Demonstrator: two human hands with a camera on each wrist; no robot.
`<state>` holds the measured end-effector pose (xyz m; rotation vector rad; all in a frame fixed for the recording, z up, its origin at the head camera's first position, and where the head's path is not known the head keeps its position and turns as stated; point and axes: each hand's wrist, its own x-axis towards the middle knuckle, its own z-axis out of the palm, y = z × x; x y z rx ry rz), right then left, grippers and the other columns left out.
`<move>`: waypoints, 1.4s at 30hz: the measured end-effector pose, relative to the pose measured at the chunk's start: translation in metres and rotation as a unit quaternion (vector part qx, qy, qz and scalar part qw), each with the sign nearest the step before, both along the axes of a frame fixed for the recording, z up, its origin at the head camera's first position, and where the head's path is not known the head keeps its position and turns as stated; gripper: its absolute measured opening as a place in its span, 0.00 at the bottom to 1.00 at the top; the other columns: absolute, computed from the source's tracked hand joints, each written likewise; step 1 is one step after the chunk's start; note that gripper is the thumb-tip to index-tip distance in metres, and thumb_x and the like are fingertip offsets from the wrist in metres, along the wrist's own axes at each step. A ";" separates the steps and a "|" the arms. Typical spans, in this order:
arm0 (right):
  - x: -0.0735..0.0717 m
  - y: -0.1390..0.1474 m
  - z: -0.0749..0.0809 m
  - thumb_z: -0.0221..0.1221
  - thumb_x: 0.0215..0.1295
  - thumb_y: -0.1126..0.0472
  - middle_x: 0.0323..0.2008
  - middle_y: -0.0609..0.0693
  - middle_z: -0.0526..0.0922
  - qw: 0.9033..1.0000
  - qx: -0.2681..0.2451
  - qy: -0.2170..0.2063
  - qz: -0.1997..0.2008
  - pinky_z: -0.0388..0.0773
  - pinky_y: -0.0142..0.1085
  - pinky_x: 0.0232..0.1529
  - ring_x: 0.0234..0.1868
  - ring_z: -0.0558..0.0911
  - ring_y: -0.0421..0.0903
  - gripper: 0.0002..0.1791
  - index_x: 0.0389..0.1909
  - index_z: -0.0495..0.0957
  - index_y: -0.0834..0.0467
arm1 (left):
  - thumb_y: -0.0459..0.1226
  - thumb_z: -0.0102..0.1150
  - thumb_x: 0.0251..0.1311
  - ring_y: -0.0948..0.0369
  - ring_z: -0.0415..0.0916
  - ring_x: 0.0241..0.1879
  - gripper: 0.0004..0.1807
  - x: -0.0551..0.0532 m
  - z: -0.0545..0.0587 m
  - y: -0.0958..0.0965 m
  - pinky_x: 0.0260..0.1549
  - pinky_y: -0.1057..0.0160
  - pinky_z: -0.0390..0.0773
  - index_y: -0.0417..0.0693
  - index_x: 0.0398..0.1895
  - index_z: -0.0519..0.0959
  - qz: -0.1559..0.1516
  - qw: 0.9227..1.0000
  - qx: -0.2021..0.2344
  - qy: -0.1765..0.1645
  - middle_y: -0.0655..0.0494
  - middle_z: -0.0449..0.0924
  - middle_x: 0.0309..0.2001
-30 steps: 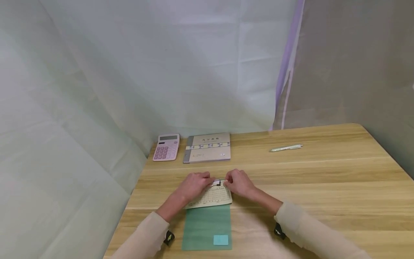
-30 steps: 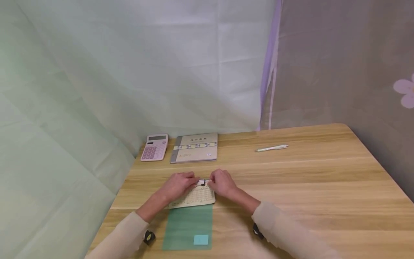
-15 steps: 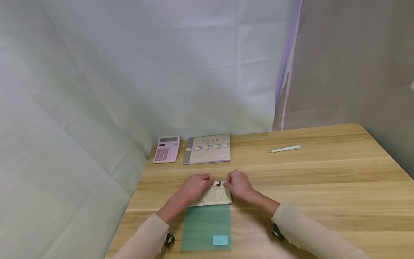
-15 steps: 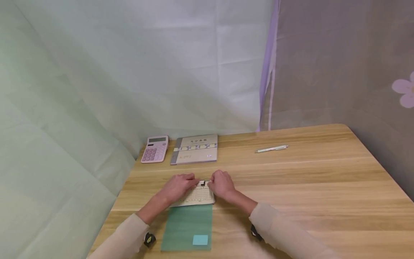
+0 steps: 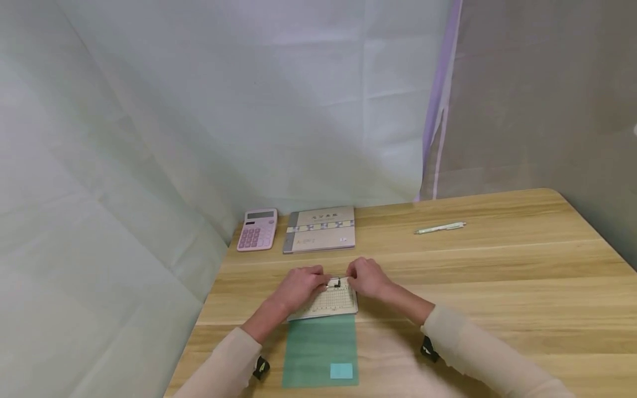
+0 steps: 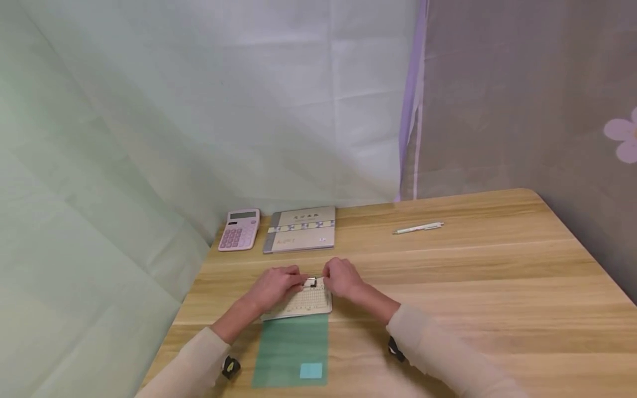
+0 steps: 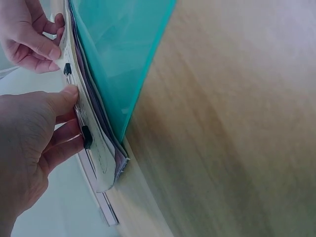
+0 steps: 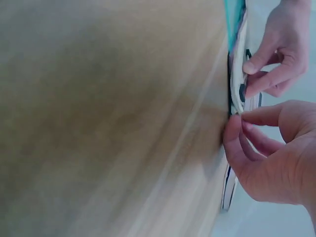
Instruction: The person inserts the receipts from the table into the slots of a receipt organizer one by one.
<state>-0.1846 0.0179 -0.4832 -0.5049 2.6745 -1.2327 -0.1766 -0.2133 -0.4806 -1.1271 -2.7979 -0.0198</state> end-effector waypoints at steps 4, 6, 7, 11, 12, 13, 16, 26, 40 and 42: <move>-0.001 0.001 0.000 0.68 0.70 0.69 0.23 0.47 0.83 0.999 -0.014 -0.035 0.005 0.76 0.31 0.21 0.20 0.79 0.42 0.06 0.30 0.86 0.61 | 0.40 0.69 0.72 0.65 0.77 0.32 0.13 0.000 -0.001 0.000 0.36 0.63 0.84 0.52 0.57 0.89 -0.007 1.000 -0.005 0.013 0.60 0.81 0.40; 0.000 0.000 -0.002 0.68 0.70 0.69 0.21 0.48 0.83 0.999 -0.027 -0.045 0.000 0.77 0.31 0.18 0.17 0.80 0.42 0.07 0.30 0.87 0.62 | 0.40 0.68 0.72 0.64 0.79 0.34 0.13 0.000 -0.001 0.001 0.36 0.62 0.84 0.52 0.57 0.89 -0.010 1.000 -0.010 0.018 0.59 0.81 0.41; 0.001 0.000 -0.003 0.67 0.70 0.70 0.20 0.49 0.84 0.998 -0.034 -0.049 -0.005 0.78 0.32 0.18 0.15 0.81 0.42 0.07 0.30 0.87 0.63 | 0.39 0.68 0.72 0.63 0.80 0.34 0.13 0.001 -0.001 0.001 0.36 0.61 0.84 0.52 0.57 0.89 -0.010 1.000 -0.012 0.019 0.59 0.81 0.41; 0.003 -0.002 -0.005 0.67 0.70 0.71 0.17 0.49 0.83 0.997 -0.052 -0.045 -0.025 0.80 0.33 0.17 0.14 0.81 0.42 0.08 0.29 0.88 0.64 | 0.38 0.66 0.73 0.61 0.82 0.36 0.12 0.002 -0.001 0.002 0.38 0.60 0.85 0.51 0.56 0.89 -0.008 1.000 -0.018 0.020 0.59 0.80 0.41; 0.003 -0.002 -0.005 0.67 0.69 0.71 0.17 0.49 0.83 0.997 -0.053 -0.042 -0.031 0.80 0.33 0.17 0.14 0.81 0.42 0.08 0.29 0.88 0.64 | 0.38 0.66 0.74 0.61 0.82 0.36 0.12 0.002 -0.001 0.002 0.38 0.60 0.85 0.51 0.56 0.89 -0.007 1.000 -0.019 0.020 0.59 0.80 0.41; 0.003 -0.003 -0.006 0.68 0.69 0.71 0.17 0.49 0.84 0.997 -0.055 -0.044 -0.037 0.80 0.33 0.17 0.14 0.81 0.42 0.08 0.29 0.89 0.64 | 0.38 0.66 0.74 0.61 0.82 0.36 0.12 0.002 0.000 0.003 0.38 0.60 0.85 0.51 0.56 0.89 -0.006 1.000 -0.019 0.020 0.59 0.80 0.41; 0.004 -0.003 -0.006 0.68 0.69 0.71 0.17 0.49 0.84 0.996 -0.057 -0.046 -0.049 0.79 0.33 0.17 0.14 0.81 0.43 0.08 0.29 0.89 0.64 | 0.38 0.66 0.74 0.61 0.82 0.37 0.12 0.002 -0.001 0.003 0.38 0.60 0.85 0.51 0.56 0.89 -0.004 1.000 -0.021 0.021 0.59 0.81 0.41; 0.004 -0.003 -0.004 0.68 0.69 0.71 0.17 0.50 0.84 0.994 -0.067 -0.058 -0.059 0.80 0.33 0.18 0.15 0.82 0.43 0.07 0.29 0.89 0.64 | 0.37 0.66 0.74 0.61 0.83 0.37 0.11 0.003 -0.002 0.002 0.37 0.61 0.85 0.51 0.55 0.89 -0.012 0.999 -0.018 0.033 0.58 0.82 0.41; -0.002 0.011 0.008 0.69 0.69 0.69 0.20 0.54 0.85 0.994 -0.049 -0.096 -0.022 0.84 0.37 0.21 0.18 0.85 0.48 0.09 0.27 0.87 0.64 | 0.43 0.67 0.74 0.64 0.79 0.40 0.15 -0.001 0.001 -0.002 0.42 0.62 0.83 0.53 0.59 0.88 0.015 0.999 0.001 -0.034 0.60 0.81 0.45; -0.004 0.019 0.011 0.68 0.69 0.69 0.22 0.54 0.86 0.995 -0.045 -0.092 -0.016 0.84 0.36 0.22 0.20 0.86 0.48 0.08 0.28 0.87 0.64 | 0.45 0.66 0.74 0.63 0.79 0.44 0.17 -0.002 0.002 -0.005 0.46 0.60 0.83 0.53 0.62 0.86 0.023 0.998 0.007 -0.063 0.60 0.81 0.49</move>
